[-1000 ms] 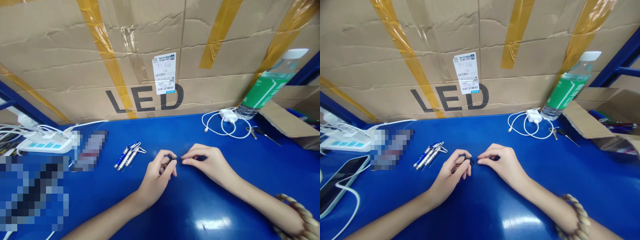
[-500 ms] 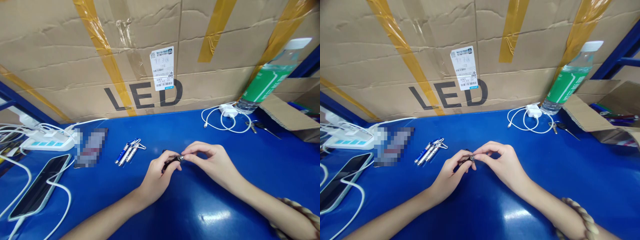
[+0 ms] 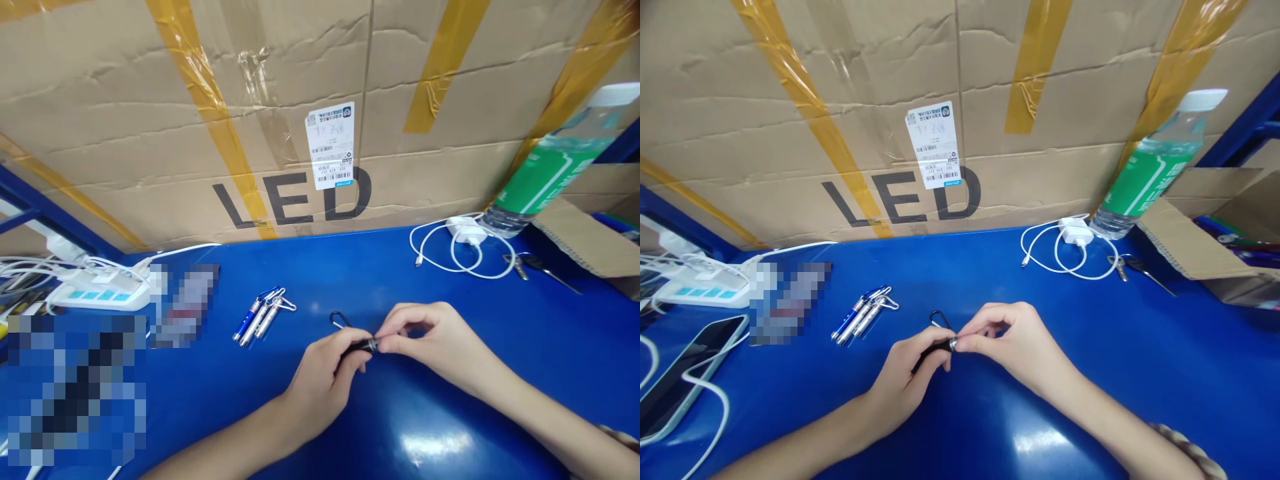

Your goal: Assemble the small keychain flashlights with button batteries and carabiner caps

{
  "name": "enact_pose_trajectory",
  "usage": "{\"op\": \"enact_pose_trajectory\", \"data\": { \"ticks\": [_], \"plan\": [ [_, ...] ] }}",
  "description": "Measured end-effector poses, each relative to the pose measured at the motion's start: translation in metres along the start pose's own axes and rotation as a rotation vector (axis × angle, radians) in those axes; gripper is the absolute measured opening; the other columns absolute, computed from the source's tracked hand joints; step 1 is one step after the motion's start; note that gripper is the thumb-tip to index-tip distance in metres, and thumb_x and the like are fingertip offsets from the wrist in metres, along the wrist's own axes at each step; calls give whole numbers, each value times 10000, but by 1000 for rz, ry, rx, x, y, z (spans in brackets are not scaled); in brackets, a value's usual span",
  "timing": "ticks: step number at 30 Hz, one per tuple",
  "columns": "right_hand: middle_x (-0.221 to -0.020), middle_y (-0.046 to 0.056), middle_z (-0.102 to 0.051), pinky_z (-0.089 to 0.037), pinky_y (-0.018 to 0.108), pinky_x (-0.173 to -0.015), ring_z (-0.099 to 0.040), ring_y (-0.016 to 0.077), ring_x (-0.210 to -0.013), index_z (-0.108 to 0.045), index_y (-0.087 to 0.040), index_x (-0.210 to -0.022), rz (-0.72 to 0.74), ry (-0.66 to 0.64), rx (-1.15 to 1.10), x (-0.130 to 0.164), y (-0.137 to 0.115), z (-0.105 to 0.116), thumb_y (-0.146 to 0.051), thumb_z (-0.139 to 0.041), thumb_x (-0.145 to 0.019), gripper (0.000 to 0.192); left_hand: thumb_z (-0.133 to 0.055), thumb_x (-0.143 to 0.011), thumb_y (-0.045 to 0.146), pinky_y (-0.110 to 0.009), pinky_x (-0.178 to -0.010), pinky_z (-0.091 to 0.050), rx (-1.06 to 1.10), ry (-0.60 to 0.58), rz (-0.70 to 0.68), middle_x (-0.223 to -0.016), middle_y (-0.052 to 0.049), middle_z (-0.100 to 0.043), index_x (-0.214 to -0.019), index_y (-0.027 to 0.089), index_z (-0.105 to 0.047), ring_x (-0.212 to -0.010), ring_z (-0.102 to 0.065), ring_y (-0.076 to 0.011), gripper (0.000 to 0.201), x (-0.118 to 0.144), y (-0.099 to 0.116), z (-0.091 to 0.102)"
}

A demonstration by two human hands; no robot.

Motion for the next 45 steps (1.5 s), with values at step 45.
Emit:
{"op": "enact_pose_trajectory", "data": {
  "ticks": [45],
  "plan": [
    [-477, -19, -510, -424, 162, -367, -497, 83, -405, -609, -152, -592, -185, -344, 6, 10, 29, -36, -463, -563, -804, 378, -417, -912, 105, -274, -763, -441, -213, 31, -166, -857, -60, -679, -998, 152, -618, -781, -604, -188, 224, 1, 12, 0]
  ]
}}
Point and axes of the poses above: each hand's wrist, its own x-axis away from the middle knuckle, its own z-axis out of the back of the hand, y = z × x, the point moved 10 cm from there along -x, towards the middle knuckle
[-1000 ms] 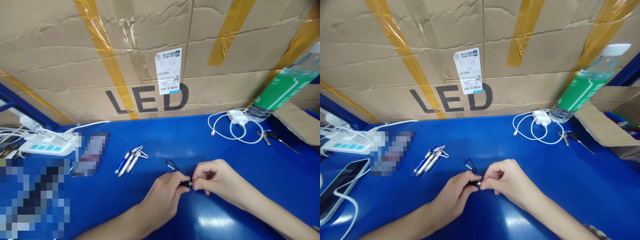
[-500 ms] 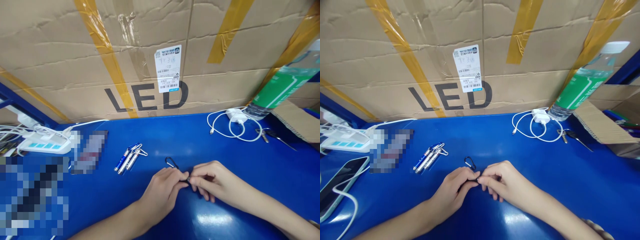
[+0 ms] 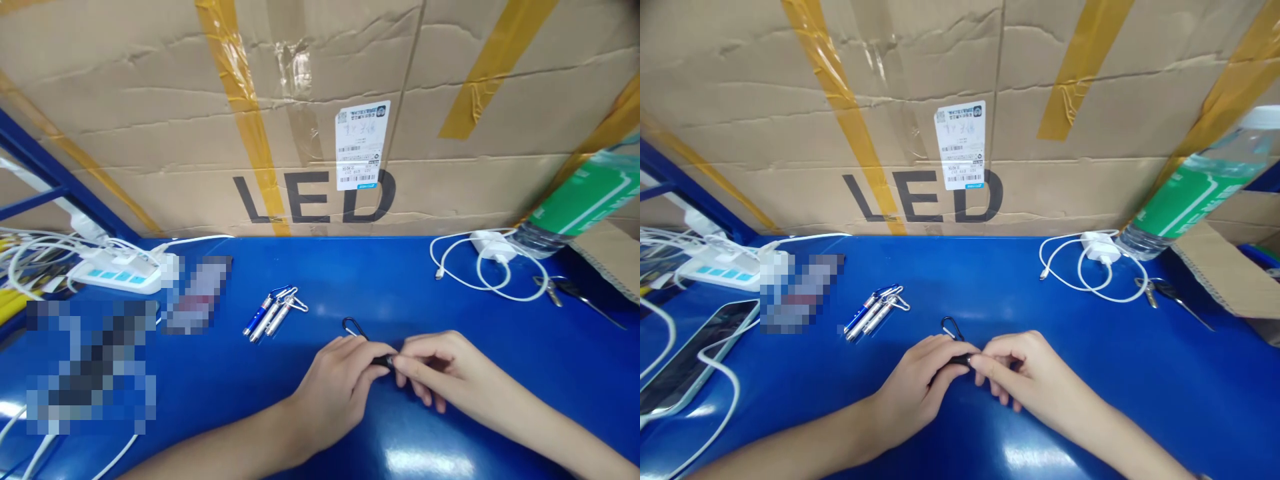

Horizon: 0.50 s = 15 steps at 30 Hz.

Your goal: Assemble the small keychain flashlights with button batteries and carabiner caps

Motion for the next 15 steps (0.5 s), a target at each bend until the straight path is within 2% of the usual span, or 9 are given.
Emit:
{"op": "enact_pose_trajectory", "data": {
  "ticks": [3, 6, 11, 15],
  "plan": [
    [-529, 8, -567, -438, 189, -394, -525, 101, -427, -633, -168, -585, 168, 133, 183, 2, -17, 14, -441, -570, -811, 360, -413, -903, 85, -260, -790, -437, 42, 12, 42, -903, -54, -674, -1002, 158, -601, -818, -603, -180, 224, 0, -2, 4],
    [-592, 12, -603, -454, 204, -420, -550, 121, -473, -702, -205, -764, 356, 334, 359, 11, -34, 32, -403, -640, -783, 208, -396, -904, 83, -251, -780, -449, 83, 38, 105, -925, -53, -666, -1021, 160, -584, -816, -606, -173, 234, 1, -6, 8],
    [-858, 48, -657, -511, 209, -536, -645, 145, -656, -697, -268, -966, 672, 399, 601, 31, -50, 27, -333, -564, -862, 181, -401, -899, 92, -251, -726, -471, 63, 37, 116, -880, -64, -654, -1033, 133, -584, -755, -605, -171, 230, 2, -8, 10],
    [-902, 15, -657, -473, 175, -513, -635, 86, -603, -640, -317, -1088, 777, 420, 847, 43, -53, 17, -247, -395, -952, 289, -396, -901, 90, -247, -729, -476, 18, 16, 48, -878, -76, -655, -1031, 105, -586, -767, -610, -175, 231, 2, -3, 9]
  ]
}}
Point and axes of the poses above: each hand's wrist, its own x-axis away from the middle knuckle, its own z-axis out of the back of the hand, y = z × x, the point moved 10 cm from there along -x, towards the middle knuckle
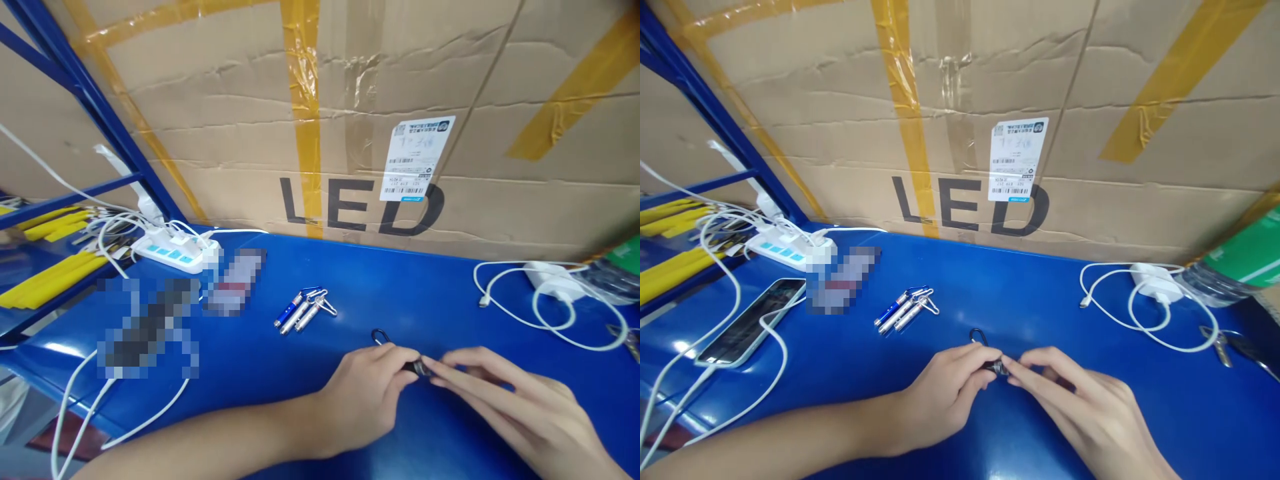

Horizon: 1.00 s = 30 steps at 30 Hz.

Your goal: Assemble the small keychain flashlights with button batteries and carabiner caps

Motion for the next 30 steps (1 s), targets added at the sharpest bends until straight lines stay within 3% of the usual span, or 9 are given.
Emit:
{"op": "enact_pose_trajectory", "data": {
  "ticks": [4, 10, 18, 22, 27, 30],
  "plan": [
    [-892, 10, -657, -465, 168, -510, -627, 76, -585, -622, -307, -1091, 83, -34, 94, 1, -8, 1, -223, -372, -956, 296, -392, -905, 89, -241, -753, -477, -34, -19, -52, -921, -85, -661, -1032, 102, -583, -807, -621, -179, 229, 2, 6, -3],
    [-895, 18, -639, -461, 160, -505, -623, 74, -575, -610, -276, -1049, 85, -90, 2, -1, -5, -6, -216, -406, -943, 237, -411, -890, 61, -243, -759, -486, -61, -24, -36, -937, -67, -681, -1048, 124, -571, -826, -641, -178, 234, 3, 5, -3],
    [-916, 23, -627, -460, 196, -530, -629, 97, -625, -623, -296, -1015, -51, -23, -65, 3, 0, -7, -267, -409, -945, 227, -436, -886, 53, -243, -771, -485, -64, -19, -42, -936, -83, -686, -1016, 95, -582, -838, -647, -185, 200, 3, 5, -4],
    [-872, 24, -618, -485, 187, -551, -634, 108, -648, -650, -283, -959, -86, 8, -211, -2, 4, -6, -245, -479, -909, 182, -440, -897, 69, -235, -741, -492, -71, -40, 4, -920, -69, -690, -1001, 107, -579, -817, -654, -179, 179, 3, 1, -5],
    [-794, 29, -618, -505, 182, -506, -621, 112, -575, -685, -245, -865, -79, -148, -364, -10, 8, -20, -174, -570, -844, 137, -446, -905, 89, -246, -737, -495, -116, -82, 14, -945, -64, -691, -1034, 124, -554, -839, -660, -188, 172, 4, -2, -11],
    [-765, 32, -624, -509, 183, -483, -625, 120, -558, -698, -236, -847, -91, -144, -392, -12, 8, -20, -156, -580, -827, 144, -446, -910, 100, -258, -740, -498, -134, -93, 20, -968, -65, -690, -1042, 134, -541, -863, -660, -198, 167, 5, -4, -12]
  ]
}}
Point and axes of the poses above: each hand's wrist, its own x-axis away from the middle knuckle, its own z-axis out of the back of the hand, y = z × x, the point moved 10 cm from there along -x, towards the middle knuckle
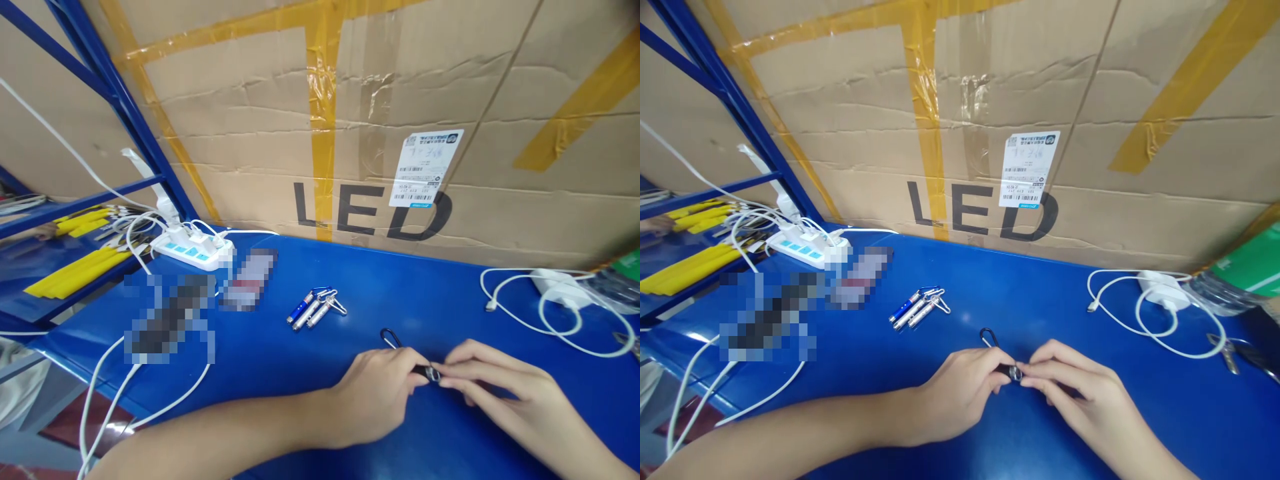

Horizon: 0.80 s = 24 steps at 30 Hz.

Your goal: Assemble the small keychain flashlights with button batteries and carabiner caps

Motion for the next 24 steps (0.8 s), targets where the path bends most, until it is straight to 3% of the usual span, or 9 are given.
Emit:
{"op": "enact_pose_trajectory", "data": {
  "ticks": [3, 7, 13, 18, 24],
  "plan": [
    [-731, 30, -618, -498, 179, -454, -602, 109, -511, -707, -233, -829, -33, 33, -45, 0, 1, 0, -159, -578, -823, 149, -442, -912, 99, -274, -740, -501, -15, -9, 2, -972, -68, -688, -1030, 136, -529, -879, -659, -211, 152, 0, -3, -1],
    [-708, 35, -616, -493, 184, -445, -587, 109, -498, -721, -228, -791, -157, -17, -125, 1, 12, -9, -214, -586, -825, 139, -435, -920, 118, -304, -737, -506, -44, -47, -18, -959, -80, -687, -1022, 135, -508, -873, -661, -232, 126, 0, -2, -6],
    [-550, 16, -583, -430, 199, -405, -536, 122, -463, -717, -214, -590, -371, -10, -151, 1, 32, -10, -340, -659, -728, 195, -467, -908, 122, -305, -768, -507, 1, -63, -15, -1018, -84, -681, -989, 152, -480, -913, -656, -228, 87, 0, -3, -10],
    [-508, -14, -519, -391, 201, -415, -478, 102, -443, -678, -195, -522, -461, -35, -185, 0, 34, -12, -287, -675, -688, 190, -466, -907, 123, -314, -767, -514, 23, -77, -31, -1011, -87, -687, -966, 164, -475, -902, -663, -236, 73, 0, -2, -11],
    [-503, -38, -470, -373, 191, -401, -444, 72, -409, -619, -176, -477, -643, 16, -397, 10, 34, -18, -383, -719, -657, 293, -491, -884, 83, -256, -785, -505, 141, -26, -46, -1025, -84, -685, -926, 167, -495, -940, -654, -202, 94, 0, 1, -5]
  ]
}}
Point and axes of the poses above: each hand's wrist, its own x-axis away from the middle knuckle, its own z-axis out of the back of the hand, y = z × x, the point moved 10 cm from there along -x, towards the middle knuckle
